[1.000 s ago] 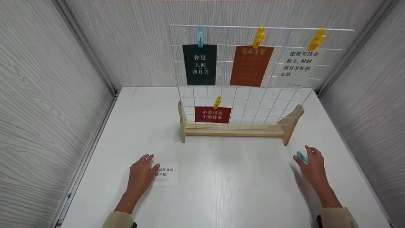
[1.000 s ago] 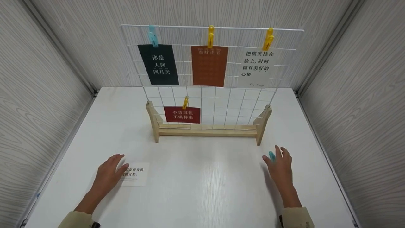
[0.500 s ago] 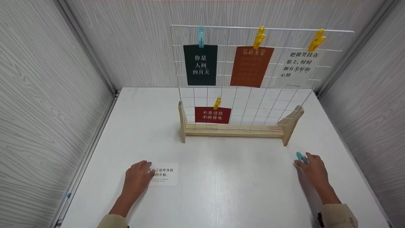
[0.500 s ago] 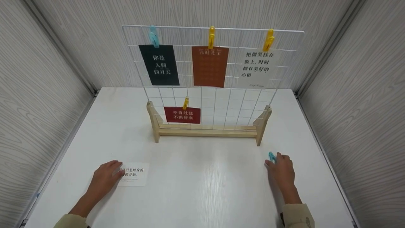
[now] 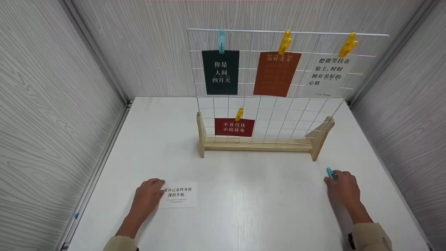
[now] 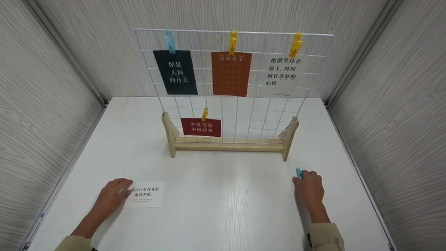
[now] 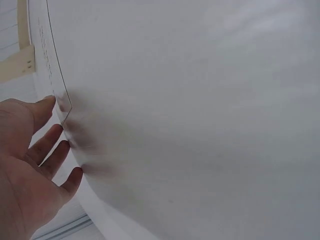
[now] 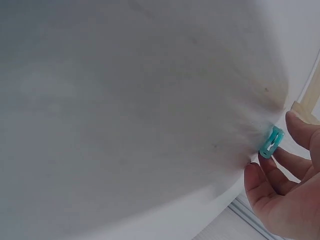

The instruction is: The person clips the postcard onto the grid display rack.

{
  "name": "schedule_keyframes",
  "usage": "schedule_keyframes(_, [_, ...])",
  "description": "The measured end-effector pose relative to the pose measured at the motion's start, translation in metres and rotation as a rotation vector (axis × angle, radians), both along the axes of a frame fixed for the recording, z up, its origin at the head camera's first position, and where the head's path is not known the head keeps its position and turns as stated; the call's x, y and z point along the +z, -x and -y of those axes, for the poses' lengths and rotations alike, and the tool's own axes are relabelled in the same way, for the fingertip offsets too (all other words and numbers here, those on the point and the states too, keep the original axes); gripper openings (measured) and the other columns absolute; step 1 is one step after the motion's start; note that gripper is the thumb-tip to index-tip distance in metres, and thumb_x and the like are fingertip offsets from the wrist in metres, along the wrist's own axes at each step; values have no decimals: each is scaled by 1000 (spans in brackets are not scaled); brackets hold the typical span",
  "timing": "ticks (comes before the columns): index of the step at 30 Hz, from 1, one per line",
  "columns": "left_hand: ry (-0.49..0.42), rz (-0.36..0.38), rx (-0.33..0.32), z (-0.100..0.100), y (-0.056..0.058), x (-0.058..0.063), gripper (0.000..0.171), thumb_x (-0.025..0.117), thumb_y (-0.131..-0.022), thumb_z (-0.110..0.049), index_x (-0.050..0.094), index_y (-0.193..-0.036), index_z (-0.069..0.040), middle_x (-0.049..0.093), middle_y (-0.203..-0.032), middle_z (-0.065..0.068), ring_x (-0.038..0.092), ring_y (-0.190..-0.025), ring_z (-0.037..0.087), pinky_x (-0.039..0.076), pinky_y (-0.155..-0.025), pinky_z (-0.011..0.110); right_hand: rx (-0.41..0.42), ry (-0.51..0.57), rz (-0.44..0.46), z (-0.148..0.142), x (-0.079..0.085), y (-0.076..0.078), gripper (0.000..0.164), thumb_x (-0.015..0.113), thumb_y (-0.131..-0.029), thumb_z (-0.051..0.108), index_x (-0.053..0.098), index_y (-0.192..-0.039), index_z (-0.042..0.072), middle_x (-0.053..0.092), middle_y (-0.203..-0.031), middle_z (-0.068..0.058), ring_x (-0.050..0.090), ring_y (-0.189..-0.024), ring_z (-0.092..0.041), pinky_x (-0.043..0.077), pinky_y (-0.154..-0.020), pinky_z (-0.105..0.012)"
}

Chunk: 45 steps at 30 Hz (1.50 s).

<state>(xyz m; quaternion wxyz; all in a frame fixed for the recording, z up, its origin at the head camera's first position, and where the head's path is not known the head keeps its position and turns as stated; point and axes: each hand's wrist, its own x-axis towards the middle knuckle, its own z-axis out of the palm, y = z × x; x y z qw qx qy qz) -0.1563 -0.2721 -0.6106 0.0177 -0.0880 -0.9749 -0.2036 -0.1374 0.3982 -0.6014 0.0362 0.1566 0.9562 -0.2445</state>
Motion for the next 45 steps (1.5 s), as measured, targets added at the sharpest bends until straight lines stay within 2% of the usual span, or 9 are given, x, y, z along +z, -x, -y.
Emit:
schedule_keyframes(5, [1, 23, 5, 2, 2, 1, 37, 72, -91, -8, 66, -127, -6, 64, -124, 17, 58, -118, 38, 46, -99, 57, -22, 14, 0, 1, -1, 2, 62, 61, -100, 39, 54, -134, -13, 56, -124, -38, 54, -114, -52, 48, -84, -61])
schedule_keyframes(16, [-54, 198, 67, 4, 11, 0, 44, 75, -89, -15, 65, -132, -8, 61, -126, 18, 50, -120, 39, 38, -103, 60, -40, -10, -10, 2, 1, 5, 54, 60, -100, 35, 59, -129, -11, 59, -118, -34, 57, -108, -48, 49, -79, -58])
schedule_keyframes(20, [-62, 221, 74, 7, 12, 1, 44, 75, -90, -16, 65, -131, -8, 61, -128, 19, 48, -122, 40, 37, -104, 60, -42, -29, -4, 3, 1, 7, 64, 60, -98, 46, 59, -130, -9, 61, -117, -32, 59, -106, -46, 51, -75, -55])
schedule_keyframes(24, [-73, 271, 73, 9, 12, 5, 52, 76, -90, -22, 60, -136, -4, 54, -137, 22, 43, -127, 42, 37, -107, 60, -47, -49, 30, 3, 0, 10, 80, 55, -95, 63, 57, -133, -8, 60, -120, -31, 58, -110, -47, 51, -75, -54])
schedule_keyframes(28, [-111, 332, 72, 10, 13, 8, 55, 77, -88, -22, 59, -136, -2, 48, -140, 24, 39, -130, 43, 35, -110, 59, -61, -63, 44, 2, 1, 12, 80, 52, -95, 66, 60, -130, -6, 61, -116, -29, 58, -108, -47, 50, -72, -52])
schedule_keyframes(34, [-164, 341, 87, 9, 15, 6, 44, 77, -87, -17, 64, -127, -2, 50, -137, 23, 40, -129, 42, 34, -111, 58, -63, -74, 33, 1, 1, 15, 66, 57, -98, 55, 65, -124, -5, 63, -106, -24, 61, -101, -43, 50, -67, -49])
schedule_keyframes(39, [-192, 344, 103, 7, 16, 5, 32, 76, -88, -13, 67, -117, -3, 52, -134, 22, 39, -130, 42, 32, -112, 58, -55, -77, 44, 3, 1, 14, 66, 59, -97, 54, 64, -124, -5, 63, -107, -25, 60, -101, -43, 49, -67, -49])
schedule_keyframes(41, [-188, 348, 104, 7, 16, 6, 35, 76, -88, -13, 66, -119, -2, 52, -135, 23, 39, -131, 42, 32, -113, 58, -46, -87, 55, 5, 2, 12, 66, 60, -96, 54, 63, -124, -6, 62, -108, -26, 60, -102, -44, 48, -67, -50])
schedule_keyframes(45, [-142, 353, 81, 8, 15, 7, 53, 77, -88, -18, 58, -134, 0, 50, -139, 25, 40, -130, 43, 34, -112, 59, -30, -101, 85, 7, 3, 9, 67, 60, -96, 52, 59, -128, -7, 61, -110, -27, 58, -104, -45, 48, -70, -53])
